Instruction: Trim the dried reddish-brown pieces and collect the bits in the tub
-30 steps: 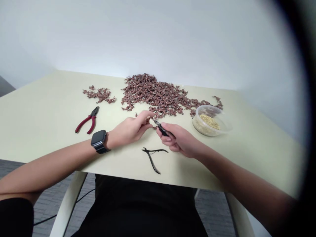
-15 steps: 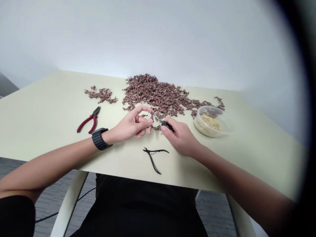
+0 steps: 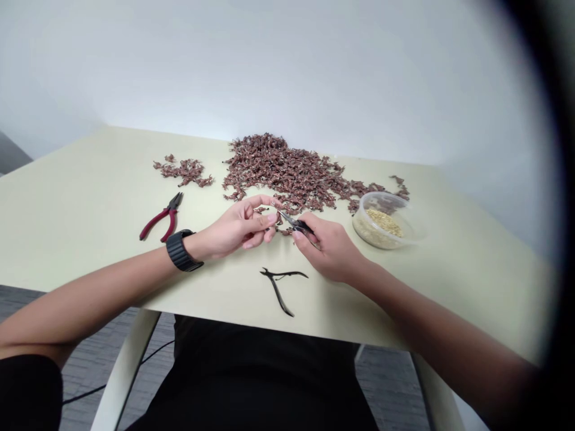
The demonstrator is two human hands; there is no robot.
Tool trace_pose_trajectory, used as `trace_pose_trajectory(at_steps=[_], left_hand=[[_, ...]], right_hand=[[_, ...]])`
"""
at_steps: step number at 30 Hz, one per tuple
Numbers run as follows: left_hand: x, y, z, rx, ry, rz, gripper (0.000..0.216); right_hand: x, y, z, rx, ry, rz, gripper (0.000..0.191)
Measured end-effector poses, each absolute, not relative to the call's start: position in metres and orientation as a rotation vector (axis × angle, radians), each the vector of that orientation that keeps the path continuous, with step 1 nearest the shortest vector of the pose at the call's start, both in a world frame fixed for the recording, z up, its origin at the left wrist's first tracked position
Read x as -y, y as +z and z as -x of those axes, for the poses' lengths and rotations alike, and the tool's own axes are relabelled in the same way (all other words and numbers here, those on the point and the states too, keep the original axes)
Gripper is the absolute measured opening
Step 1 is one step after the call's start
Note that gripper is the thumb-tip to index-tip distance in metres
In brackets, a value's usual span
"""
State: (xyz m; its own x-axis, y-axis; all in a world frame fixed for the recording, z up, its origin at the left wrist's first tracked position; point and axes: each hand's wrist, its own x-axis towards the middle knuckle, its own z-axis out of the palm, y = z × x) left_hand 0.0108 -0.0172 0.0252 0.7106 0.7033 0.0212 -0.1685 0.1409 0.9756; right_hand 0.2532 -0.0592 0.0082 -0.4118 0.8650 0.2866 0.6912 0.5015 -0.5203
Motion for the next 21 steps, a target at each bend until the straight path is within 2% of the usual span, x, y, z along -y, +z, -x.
trace_pose_trajectory(at_steps=[13, 17, 21], left_hand=[[0.016, 0.024, -0.009, -0.518, 0.666, -1.294, 0.032], [0.023, 0.019, -0.016, -0.594, 0.774, -1.488, 0.039], [0.032, 0.008, -0.022, -0.767, 0.95, -1.857, 0.04]], right_hand=[[0.06, 0.012, -0.253, 2.237, 0.406, 1.297, 0.021], [0.063, 0.013, -0.247, 2.118, 0.646, 1.349, 0.029], [0.067, 0.013, -0.237, 1.827, 1.073, 1.333, 0.036]])
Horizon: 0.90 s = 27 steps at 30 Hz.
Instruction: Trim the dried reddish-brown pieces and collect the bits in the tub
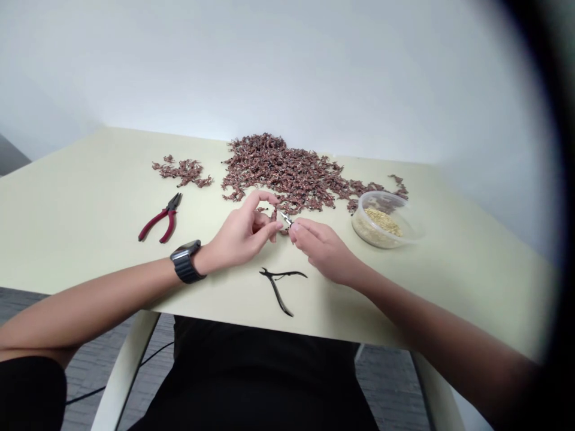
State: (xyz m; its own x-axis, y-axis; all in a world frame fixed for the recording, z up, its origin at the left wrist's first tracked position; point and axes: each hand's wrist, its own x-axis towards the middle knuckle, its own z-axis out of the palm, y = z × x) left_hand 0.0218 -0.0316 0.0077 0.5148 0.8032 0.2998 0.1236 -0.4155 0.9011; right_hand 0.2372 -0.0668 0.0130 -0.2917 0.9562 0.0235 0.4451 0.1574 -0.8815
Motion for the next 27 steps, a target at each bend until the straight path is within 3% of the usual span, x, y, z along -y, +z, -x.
trace_pose_trajectory(at_steps=[6, 11, 14, 20, 27], left_hand=[[0.014, -0.004, -0.014, -0.913, 0.915, -2.556, 0.028], [0.003, -0.002, -0.009, -0.83, 0.791, -2.717, 0.032], [0.01, -0.003, -0.014, -0.912, 0.92, -2.424, 0.032], [0.017, 0.005, -0.019, -0.623, 0.797, -1.513, 0.04], [0.016, 0.013, -0.017, -0.56, 0.737, -1.225, 0.038]], right_hand=[[0.069, 0.028, -0.236, 1.167, 1.929, 1.226, 0.041], [0.061, 0.04, -0.245, 0.958, 2.246, 1.145, 0.041], [0.059, 0.033, -0.245, 1.158, 2.035, 1.197, 0.043], [0.055, 0.008, -0.244, 1.941, 0.76, 1.35, 0.034], [0.054, 0.007, -0.251, 2.173, 0.469, 1.323, 0.024]])
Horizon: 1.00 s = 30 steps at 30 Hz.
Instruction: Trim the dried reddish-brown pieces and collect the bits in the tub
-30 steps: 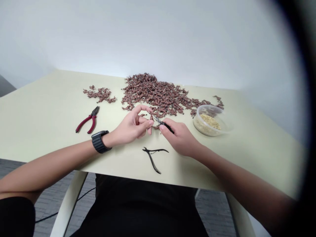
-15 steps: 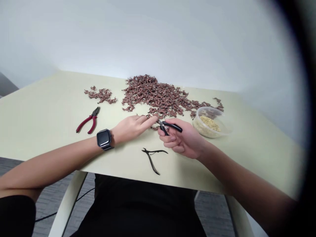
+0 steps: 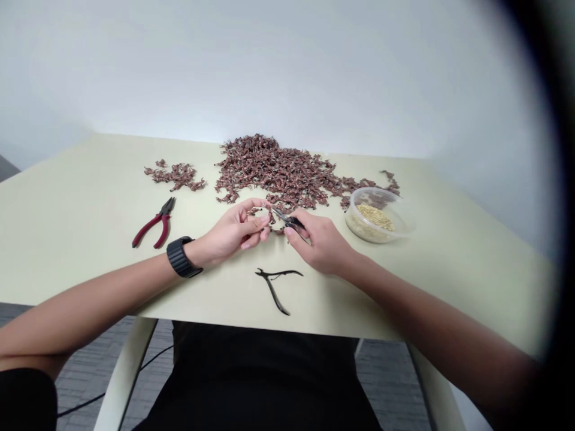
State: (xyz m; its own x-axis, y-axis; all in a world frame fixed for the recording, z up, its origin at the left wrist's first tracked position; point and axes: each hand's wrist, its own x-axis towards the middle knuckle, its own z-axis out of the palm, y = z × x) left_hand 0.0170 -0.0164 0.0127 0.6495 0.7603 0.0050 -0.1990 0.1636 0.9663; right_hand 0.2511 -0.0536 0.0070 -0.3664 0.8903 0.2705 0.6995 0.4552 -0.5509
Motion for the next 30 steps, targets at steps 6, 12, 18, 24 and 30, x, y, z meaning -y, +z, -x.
trace_pose_trajectory(at_steps=[6, 12, 18, 24, 30], left_hand=[[0.017, 0.015, -0.017, -0.545, 0.726, -1.196, 0.033], [0.016, 0.015, -0.016, -0.522, 0.708, -1.19, 0.031], [0.017, 0.01, -0.017, -0.581, 0.764, -1.347, 0.039], [0.018, 0.006, -0.019, -0.65, 0.816, -1.386, 0.042], [0.013, 0.003, -0.017, -0.621, 0.841, -1.306, 0.041]], right_hand=[[0.053, 0.005, -0.253, 2.245, 0.399, 1.282, 0.022], [0.053, 0.005, -0.254, 2.24, 0.41, 1.278, 0.024], [0.058, 0.007, -0.246, 2.133, 0.598, 1.358, 0.03], [0.062, 0.005, -0.238, 2.011, 0.764, 1.401, 0.033], [0.06, 0.005, -0.243, 2.051, 0.631, 1.412, 0.029]])
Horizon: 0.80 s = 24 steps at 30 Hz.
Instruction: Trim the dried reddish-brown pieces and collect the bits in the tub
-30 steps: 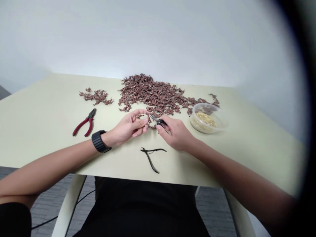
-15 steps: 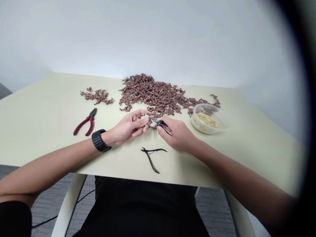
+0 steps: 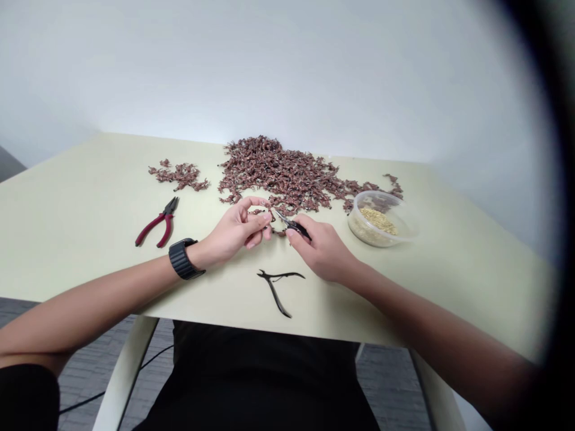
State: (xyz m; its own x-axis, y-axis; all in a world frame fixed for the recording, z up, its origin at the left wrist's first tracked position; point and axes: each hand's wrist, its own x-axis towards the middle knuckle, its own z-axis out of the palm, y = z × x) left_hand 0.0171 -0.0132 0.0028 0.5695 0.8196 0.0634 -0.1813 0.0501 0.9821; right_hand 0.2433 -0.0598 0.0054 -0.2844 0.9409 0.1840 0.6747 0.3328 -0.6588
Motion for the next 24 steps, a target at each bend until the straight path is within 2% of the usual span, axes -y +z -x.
trace_pose_trajectory(at_steps=[12, 24], left_hand=[[0.015, 0.0046, -0.0172, -0.617, 0.825, -1.32, 0.037], [0.0195, 0.0081, -0.0188, -0.709, 0.846, -1.453, 0.044]], right_hand=[[0.0574, 0.0041, -0.2468, 2.114, 0.542, 1.375, 0.026], [0.0594, 0.0077, -0.2452, 2.094, 0.635, 1.401, 0.031]])
